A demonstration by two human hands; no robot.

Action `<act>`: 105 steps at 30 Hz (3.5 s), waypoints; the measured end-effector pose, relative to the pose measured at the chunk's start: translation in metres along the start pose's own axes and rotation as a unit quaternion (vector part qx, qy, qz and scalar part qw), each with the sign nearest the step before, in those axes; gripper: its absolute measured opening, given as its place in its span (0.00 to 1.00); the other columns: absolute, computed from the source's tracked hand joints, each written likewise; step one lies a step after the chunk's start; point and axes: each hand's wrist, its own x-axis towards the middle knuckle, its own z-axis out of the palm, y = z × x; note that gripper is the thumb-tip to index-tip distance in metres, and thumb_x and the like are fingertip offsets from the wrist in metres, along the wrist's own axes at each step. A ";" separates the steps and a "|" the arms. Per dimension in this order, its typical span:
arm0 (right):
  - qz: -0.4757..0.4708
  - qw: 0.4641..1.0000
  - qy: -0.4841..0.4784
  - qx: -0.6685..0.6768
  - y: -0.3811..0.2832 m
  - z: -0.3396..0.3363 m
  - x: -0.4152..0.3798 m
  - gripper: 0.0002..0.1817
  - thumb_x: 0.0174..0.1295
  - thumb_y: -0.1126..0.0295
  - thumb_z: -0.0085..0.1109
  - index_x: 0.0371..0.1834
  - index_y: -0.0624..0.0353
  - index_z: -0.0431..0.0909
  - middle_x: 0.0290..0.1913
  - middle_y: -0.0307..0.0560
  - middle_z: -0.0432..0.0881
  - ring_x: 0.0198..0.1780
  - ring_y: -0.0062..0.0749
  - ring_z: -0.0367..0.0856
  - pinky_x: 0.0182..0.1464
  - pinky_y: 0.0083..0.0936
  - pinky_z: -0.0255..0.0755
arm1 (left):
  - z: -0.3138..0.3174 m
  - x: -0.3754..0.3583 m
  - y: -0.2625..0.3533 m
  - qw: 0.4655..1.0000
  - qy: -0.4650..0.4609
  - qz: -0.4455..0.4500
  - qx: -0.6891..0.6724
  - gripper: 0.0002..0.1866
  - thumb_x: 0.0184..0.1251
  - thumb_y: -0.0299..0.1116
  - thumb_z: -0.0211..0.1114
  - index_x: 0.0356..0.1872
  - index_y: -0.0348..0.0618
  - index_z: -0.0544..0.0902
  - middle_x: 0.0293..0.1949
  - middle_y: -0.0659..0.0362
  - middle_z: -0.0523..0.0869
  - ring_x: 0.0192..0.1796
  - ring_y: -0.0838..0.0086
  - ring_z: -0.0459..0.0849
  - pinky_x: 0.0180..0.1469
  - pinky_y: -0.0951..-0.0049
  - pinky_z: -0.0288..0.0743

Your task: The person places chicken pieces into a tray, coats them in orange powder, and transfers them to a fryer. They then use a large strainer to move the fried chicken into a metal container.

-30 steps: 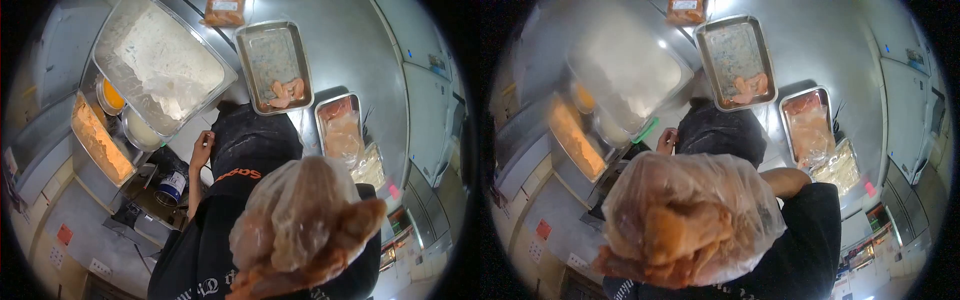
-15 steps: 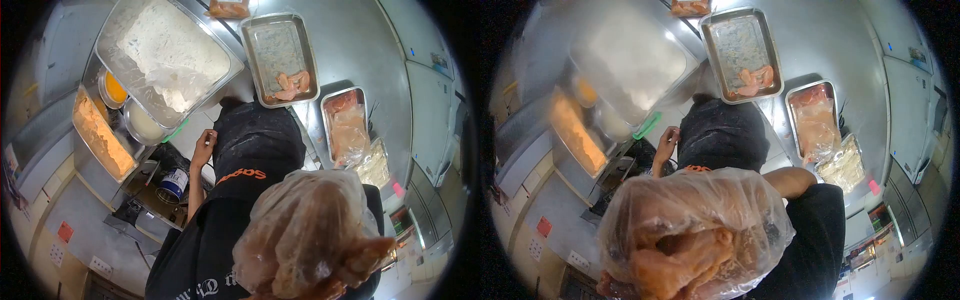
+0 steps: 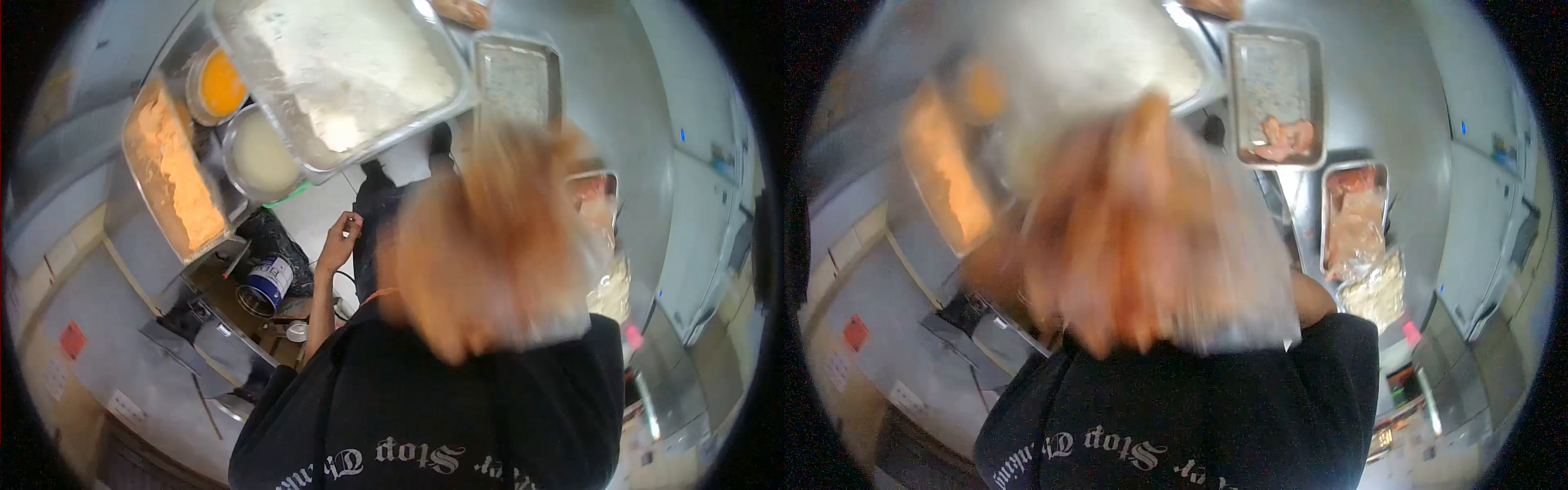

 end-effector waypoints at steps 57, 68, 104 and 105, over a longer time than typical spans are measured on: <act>-0.130 0.490 0.287 -0.813 0.307 -0.039 0.039 0.56 0.48 0.52 0.63 0.66 0.72 0.33 0.68 0.69 0.38 0.70 0.55 0.38 0.69 0.35 0.39 | -0.160 -0.044 0.003 0.922 -0.054 0.381 0.045 0.11 0.61 0.34 0.57 0.38 0.37 0.72 0.34 0.51 0.76 0.38 0.56 0.75 0.41 0.65 0.69; -0.172 0.423 0.502 -0.734 0.036 -0.233 -0.117 0.16 0.49 0.67 0.59 0.41 0.59 0.75 0.33 0.56 0.75 0.35 0.47 0.76 0.41 0.36 0.70 | -0.032 -0.005 0.064 0.904 -0.317 0.258 0.124 0.11 0.65 0.36 0.54 0.34 0.36 0.73 0.29 0.52 0.77 0.31 0.64 0.76 0.37 0.69 0.68; 0.238 0.530 0.280 -0.764 -0.105 -0.294 -0.110 0.32 0.53 0.54 0.56 0.62 0.51 0.63 0.55 0.58 0.71 0.54 0.40 0.72 0.54 0.29 0.67 | 0.111 0.079 0.162 0.930 -0.218 0.260 0.140 0.09 0.67 0.34 0.54 0.38 0.39 0.74 0.29 0.61 0.76 0.34 0.80 0.73 0.36 0.79 0.67; 0.180 0.479 0.336 -0.791 -0.102 -0.283 -0.103 0.39 0.49 0.53 0.60 0.63 0.56 0.59 0.56 0.59 0.70 0.55 0.41 0.71 0.56 0.30 0.65 | 0.104 0.080 0.161 0.933 -0.218 0.254 0.132 0.08 0.67 0.34 0.54 0.38 0.39 0.74 0.30 0.62 0.75 0.34 0.81 0.73 0.37 0.79 0.67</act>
